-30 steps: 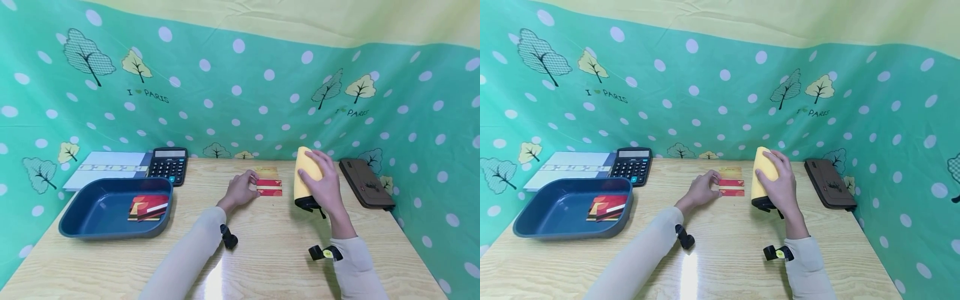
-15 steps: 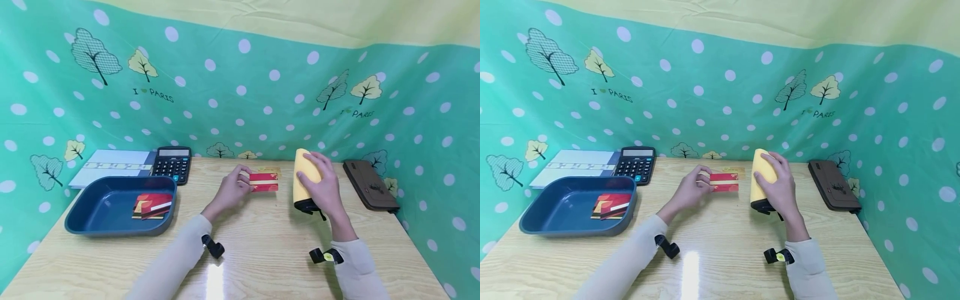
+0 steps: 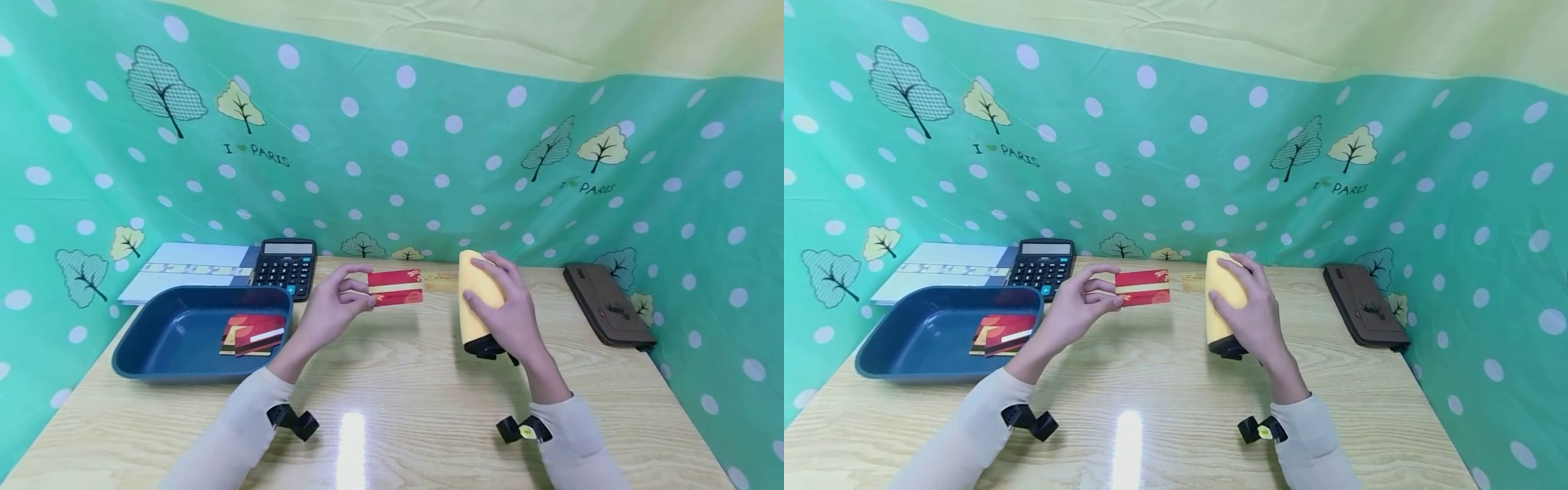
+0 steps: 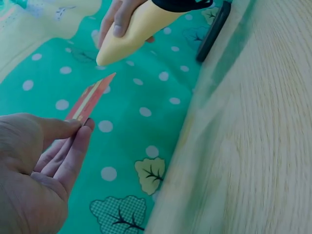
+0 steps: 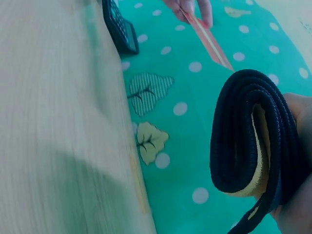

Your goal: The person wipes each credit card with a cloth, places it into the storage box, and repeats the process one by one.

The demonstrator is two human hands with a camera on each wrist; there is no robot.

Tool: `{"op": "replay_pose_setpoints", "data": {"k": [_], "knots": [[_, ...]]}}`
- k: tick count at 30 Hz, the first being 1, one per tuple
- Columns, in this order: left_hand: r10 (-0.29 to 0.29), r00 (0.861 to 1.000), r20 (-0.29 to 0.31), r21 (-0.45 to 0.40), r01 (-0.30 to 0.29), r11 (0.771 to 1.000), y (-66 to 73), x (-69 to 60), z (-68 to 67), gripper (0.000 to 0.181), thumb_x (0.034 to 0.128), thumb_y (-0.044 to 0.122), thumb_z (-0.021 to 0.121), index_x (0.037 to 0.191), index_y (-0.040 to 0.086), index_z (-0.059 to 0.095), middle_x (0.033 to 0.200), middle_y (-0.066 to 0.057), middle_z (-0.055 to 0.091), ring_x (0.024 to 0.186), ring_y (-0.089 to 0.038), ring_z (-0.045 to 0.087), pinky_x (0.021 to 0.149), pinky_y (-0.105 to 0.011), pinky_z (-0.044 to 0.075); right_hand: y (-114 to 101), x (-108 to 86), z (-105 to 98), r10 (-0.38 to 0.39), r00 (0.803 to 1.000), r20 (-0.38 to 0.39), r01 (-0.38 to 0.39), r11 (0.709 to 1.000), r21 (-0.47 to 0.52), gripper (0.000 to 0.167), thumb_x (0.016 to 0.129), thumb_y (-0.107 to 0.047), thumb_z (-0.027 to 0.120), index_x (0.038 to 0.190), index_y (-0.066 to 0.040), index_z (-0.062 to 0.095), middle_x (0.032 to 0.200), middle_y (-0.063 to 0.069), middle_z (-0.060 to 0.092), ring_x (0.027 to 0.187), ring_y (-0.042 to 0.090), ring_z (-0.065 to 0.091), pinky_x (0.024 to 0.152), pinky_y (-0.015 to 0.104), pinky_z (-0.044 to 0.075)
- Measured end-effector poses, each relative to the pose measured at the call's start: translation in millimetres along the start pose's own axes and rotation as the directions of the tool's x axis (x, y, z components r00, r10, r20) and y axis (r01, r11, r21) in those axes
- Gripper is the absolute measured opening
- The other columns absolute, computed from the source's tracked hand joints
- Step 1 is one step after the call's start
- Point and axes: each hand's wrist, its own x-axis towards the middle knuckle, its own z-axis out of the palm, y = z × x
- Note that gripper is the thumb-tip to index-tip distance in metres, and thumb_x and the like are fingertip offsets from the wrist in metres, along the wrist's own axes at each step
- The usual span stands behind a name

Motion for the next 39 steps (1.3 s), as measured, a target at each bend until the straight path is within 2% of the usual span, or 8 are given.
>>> {"op": "replay_pose_setpoints", "data": {"k": [6,9,14,18,27,34,39], "knots": [[-0.005,1.000,-0.017,-0.025,0.005,1.000,-4.8,-5.1,-1.4,0.051,0.0928,0.001,0.074,0.141,0.009,0.058,0.111,-0.021,0.075,0.095,-0.027,0.078,0.085,-0.029,0.066,-10,-7.8,12,-0.045,0.998,0.037,0.046,0.998,-0.032,0.054,0.090,-0.015,0.081,0.140,-0.024,0.064,0.155,0.001,0.048,0.113,0.023,0.058,0.076,0.025,0.049],[-0.004,1.000,-0.026,-0.037,0.003,0.999,-8.3,-6.6,1.3,0.050,0.0919,0.001,0.075,0.139,0.010,0.060,0.111,-0.022,0.075,0.094,-0.027,0.078,0.084,-0.029,0.066,-15,-11.3,18,-0.070,0.996,0.055,0.073,0.996,-0.042,0.055,0.089,-0.014,0.081,0.140,-0.023,0.064,0.154,0.000,0.049,0.114,0.022,0.059,0.076,0.026,0.052],[-0.011,0.999,-0.037,-0.042,0.009,0.999,-12.2,-7.8,4.8,0.049,0.0906,0.000,0.076,0.136,0.011,0.062,0.110,-0.023,0.074,0.093,-0.027,0.078,0.081,-0.028,0.066,-20,-14.6,28,-0.101,0.991,0.083,0.106,0.993,-0.057,0.055,0.088,-0.015,0.082,0.139,-0.024,0.065,0.153,0.000,0.050,0.125,0.024,0.059,0.076,0.027,0.054],[-0.026,0.999,-0.032,-0.050,0.025,0.998,-15.0,-7.4,6.8,0.049,0.0904,0.000,0.076,0.136,0.011,0.062,0.110,-0.023,0.075,0.092,-0.026,0.079,0.081,-0.028,0.066,-22,-16.7,34,-0.107,0.989,0.098,0.113,0.992,-0.064,0.055,0.087,-0.016,0.083,0.139,-0.025,0.065,0.153,0.002,0.051,0.124,0.026,0.060,0.075,0.029,0.054],[-0.011,1.000,0.014,-0.039,0.012,0.999,-8.8,-5.5,9.1,0.048,0.0928,0.004,0.075,0.138,0.013,0.061,0.108,-0.017,0.075,0.093,-0.020,0.078,0.085,-0.029,0.066,-22,-18.8,42,-0.128,0.987,0.103,0.137,0.987,-0.089,0.055,0.088,-0.018,0.082,0.139,-0.026,0.065,0.153,0.001,0.051,0.126,0.027,0.061,0.076,0.032,0.052],[-0.020,0.999,0.038,-0.113,0.025,0.993,-7.9,-4.3,12.7,0.049,0.0935,0.001,0.072,0.140,0.011,0.058,0.111,-0.022,0.073,0.092,-0.019,0.077,0.086,-0.032,0.066,-23,-18.9,44,-0.128,0.987,0.097,0.138,0.986,-0.093,0.055,0.086,-0.018,0.083,0.138,-0.026,0.065,0.152,0.002,0.052,0.123,0.027,0.062,0.076,0.032,0.052],[-0.039,0.999,0.036,-0.145,0.044,0.988,-9.9,-5.1,15.4,0.049,0.0938,0.000,0.072,0.139,0.013,0.059,0.112,-0.020,0.074,0.092,-0.017,0.077,0.088,-0.036,0.066,-25,-19.6,47,-0.131,0.985,0.110,0.141,0.985,-0.095,0.055,0.086,-0.018,0.083,0.138,-0.024,0.065,0.152,0.006,0.052,0.122,0.027,0.063,0.075,0.032,0.052]]}}
